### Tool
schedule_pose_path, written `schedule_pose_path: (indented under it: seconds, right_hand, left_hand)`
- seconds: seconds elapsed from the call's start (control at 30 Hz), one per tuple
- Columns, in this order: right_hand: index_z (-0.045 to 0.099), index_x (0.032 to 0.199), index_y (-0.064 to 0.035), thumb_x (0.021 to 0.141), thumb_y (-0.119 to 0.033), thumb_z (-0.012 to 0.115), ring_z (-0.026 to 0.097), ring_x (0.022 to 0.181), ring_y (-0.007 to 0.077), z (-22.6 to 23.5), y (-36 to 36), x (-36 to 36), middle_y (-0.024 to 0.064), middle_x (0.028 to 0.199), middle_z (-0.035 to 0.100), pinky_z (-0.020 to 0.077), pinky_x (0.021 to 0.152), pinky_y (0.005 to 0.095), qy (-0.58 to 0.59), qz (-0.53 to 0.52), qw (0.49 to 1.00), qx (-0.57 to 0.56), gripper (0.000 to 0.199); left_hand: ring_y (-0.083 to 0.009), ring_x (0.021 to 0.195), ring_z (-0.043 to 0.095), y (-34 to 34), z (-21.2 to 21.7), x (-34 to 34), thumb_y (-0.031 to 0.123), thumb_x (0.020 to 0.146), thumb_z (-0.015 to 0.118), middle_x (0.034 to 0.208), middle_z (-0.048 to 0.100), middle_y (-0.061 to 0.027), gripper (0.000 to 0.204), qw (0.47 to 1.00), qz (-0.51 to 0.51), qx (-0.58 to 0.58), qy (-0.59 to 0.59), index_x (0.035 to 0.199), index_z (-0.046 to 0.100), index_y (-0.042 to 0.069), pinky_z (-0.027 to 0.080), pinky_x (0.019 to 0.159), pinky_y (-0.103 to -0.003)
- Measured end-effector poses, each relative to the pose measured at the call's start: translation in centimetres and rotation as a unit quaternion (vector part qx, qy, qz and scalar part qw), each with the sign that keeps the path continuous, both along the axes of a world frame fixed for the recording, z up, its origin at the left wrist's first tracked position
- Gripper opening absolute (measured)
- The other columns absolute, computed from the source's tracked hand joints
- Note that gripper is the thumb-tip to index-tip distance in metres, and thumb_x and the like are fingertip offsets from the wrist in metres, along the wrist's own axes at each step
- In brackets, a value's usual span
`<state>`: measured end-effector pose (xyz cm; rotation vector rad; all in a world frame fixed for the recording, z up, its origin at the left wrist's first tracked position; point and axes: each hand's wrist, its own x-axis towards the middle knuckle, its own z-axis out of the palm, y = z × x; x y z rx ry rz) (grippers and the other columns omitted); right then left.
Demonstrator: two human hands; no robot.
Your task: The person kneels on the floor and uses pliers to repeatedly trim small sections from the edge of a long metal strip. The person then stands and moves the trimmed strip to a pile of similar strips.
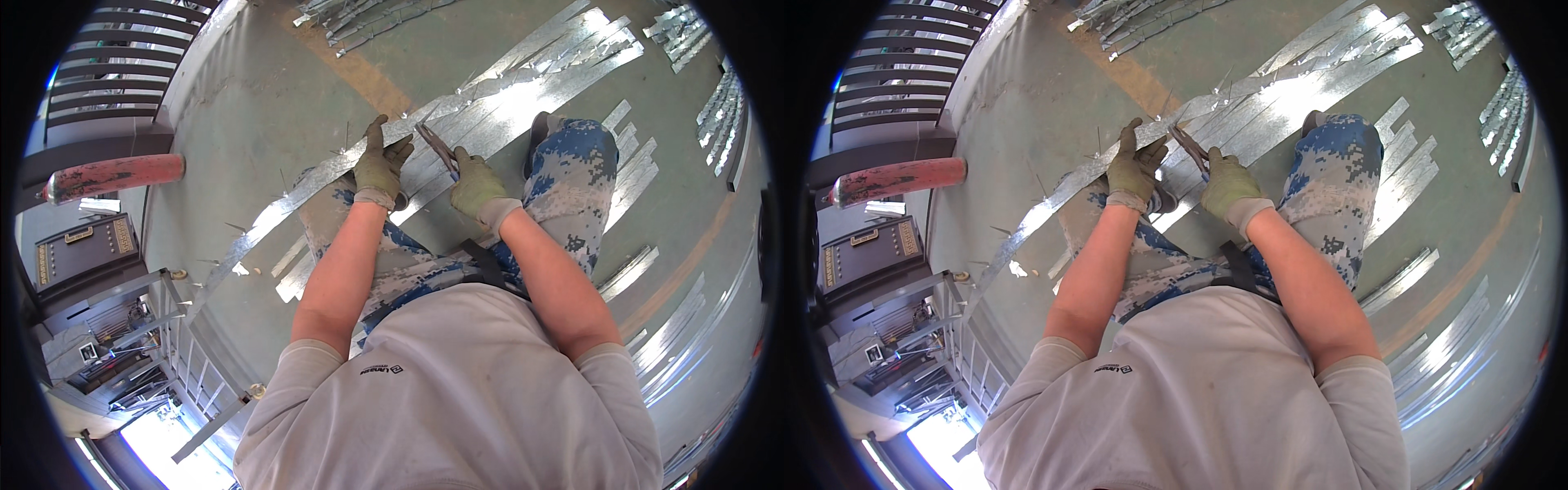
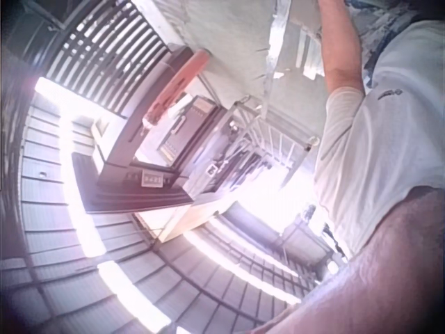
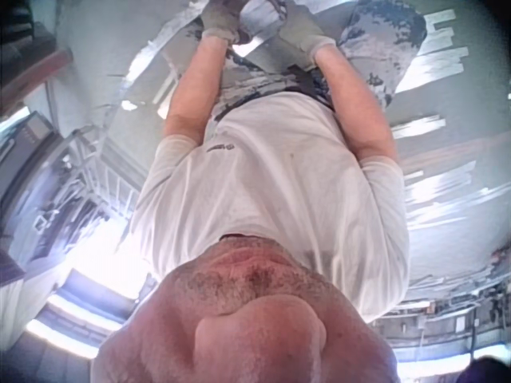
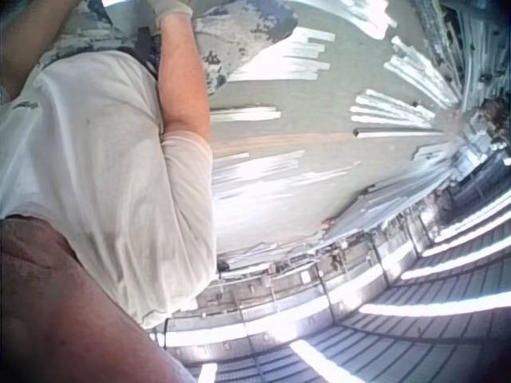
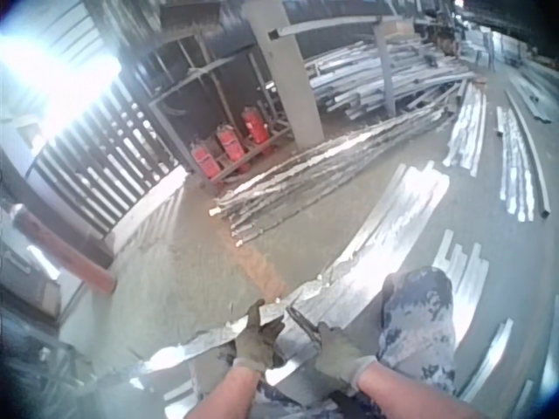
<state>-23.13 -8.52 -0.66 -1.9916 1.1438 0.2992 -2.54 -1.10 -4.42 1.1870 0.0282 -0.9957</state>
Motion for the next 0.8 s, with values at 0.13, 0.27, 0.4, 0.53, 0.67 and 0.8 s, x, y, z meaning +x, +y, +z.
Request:
schedule_pose_path:
  seconds: [0.13,0.27,0.4,0.53,0.67,0.8]
  right_hand:
    - [0.044,0.155,-0.0102,0.097,-0.015,0.072,0.064,0.138,0.0454,-0.1,0.2,0.5,0.0252,0.148,0.061,0.0573,0.111,0.0529,0.036,0.001,0.999,-0.016,0.065]
    - [0.044,0.156,-0.0112,0.096,-0.015,0.074,0.064,0.138,0.0442,-0.3,0.3,0.7,0.0234,0.148,0.061,0.0584,0.109,0.0529,0.052,-0.002,0.998,-0.029,0.067]
    - [0.045,0.156,-0.011,0.097,-0.018,0.076,0.065,0.138,0.0437,0.2,0.3,0.6,0.0217,0.151,0.06,0.059,0.108,0.0522,0.074,0.014,0.996,-0.048,0.068]
    - [0.052,0.148,-0.0018,0.096,-0.013,0.073,0.067,0.135,0.0447,0.4,0.9,-0.1,0.0246,0.145,0.065,0.0597,0.107,0.0532,0.074,0.011,0.992,-0.105,0.057]
    - [0.055,0.145,-0.0007,0.097,-0.012,0.07,0.068,0.134,0.0425,0.1,0.3,-1.0,0.0248,0.143,0.069,0.0571,0.111,0.051,0.051,0.013,0.998,0.019,0.052]
    - [0.057,0.145,-0.0049,0.097,-0.012,0.068,0.068,0.134,0.0418,-0.7,0.6,-1.1,0.0238,0.136,0.074,0.0541,0.114,0.0478,0.038,0.006,0.998,0.041,0.05]
  left_hand:
    - [-0.0319,0.115,0.077,0.2,-0.1,0.1,0.049,0.109,0.072,0.133,0.071,-0.0142,0.056,1.0,-0.007,-0.008,-0.001,0.153,0.062,0.014,0.067,0.092,-0.04]
    - [-0.0314,0.116,0.076,0.2,0.0,0.0,0.049,0.109,0.072,0.134,0.071,-0.0141,0.057,1.0,-0.012,-0.001,-0.001,0.154,0.062,0.015,0.065,0.095,-0.041]
    - [-0.0305,0.116,0.076,0.1,0.2,-0.1,0.048,0.11,0.071,0.134,0.071,-0.0139,0.055,1.0,-0.01,0.004,0.003,0.154,0.062,0.016,0.065,0.096,-0.04]
    - [-0.0303,0.115,0.076,0.3,-0.3,0.2,0.046,0.111,0.07,0.132,0.073,-0.0136,0.053,1.0,-0.01,-0.012,0.005,0.153,0.063,0.015,0.066,0.094,-0.04]
    - [-0.0301,0.113,0.077,0.3,-0.5,0.3,0.046,0.111,0.071,0.13,0.074,-0.0141,0.053,1.0,-0.003,-0.015,0.007,0.152,0.063,0.014,0.067,0.092,-0.039]
    - [-0.0302,0.114,0.077,0.2,-0.4,0.2,0.047,0.111,0.07,0.131,0.074,-0.0141,0.055,0.999,-0.011,-0.033,0.002,0.153,0.061,0.014,0.067,0.092,-0.04]
